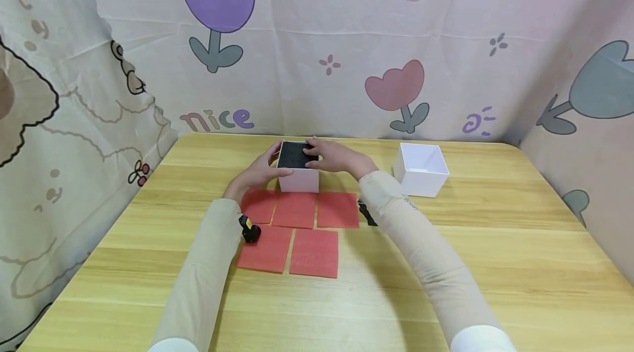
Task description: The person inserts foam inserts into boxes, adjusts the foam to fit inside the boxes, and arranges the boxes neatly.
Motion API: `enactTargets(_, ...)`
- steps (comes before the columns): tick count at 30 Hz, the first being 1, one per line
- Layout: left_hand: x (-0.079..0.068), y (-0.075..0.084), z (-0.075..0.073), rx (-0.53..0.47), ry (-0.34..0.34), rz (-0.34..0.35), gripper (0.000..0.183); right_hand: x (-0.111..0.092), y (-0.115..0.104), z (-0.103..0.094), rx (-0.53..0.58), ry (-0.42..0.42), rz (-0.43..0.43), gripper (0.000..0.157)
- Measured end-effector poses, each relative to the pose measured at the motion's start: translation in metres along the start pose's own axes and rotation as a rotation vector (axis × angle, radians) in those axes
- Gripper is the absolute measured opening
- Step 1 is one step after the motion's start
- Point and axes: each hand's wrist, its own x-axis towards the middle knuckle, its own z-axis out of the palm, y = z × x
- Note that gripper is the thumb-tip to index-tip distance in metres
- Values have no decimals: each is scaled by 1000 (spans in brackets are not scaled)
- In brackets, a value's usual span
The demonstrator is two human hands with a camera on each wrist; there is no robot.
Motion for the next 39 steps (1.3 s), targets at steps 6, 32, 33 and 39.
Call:
enactTargets(6,0,0,-1,7,4,-25,92,3,-4,-2,-53,-20,11,52)
enactTargets(32,0,3,0,1,-9,8,91,9,-37,17,-261,35,-175,52)
enactTargets(33,0,3,1,-2,-10,6,91,9,-37,17,-259,32,-171,52)
enactTargets(39,-1,1,0,-17,-13,13,91,12,-37,18,-240,42,-151,54)
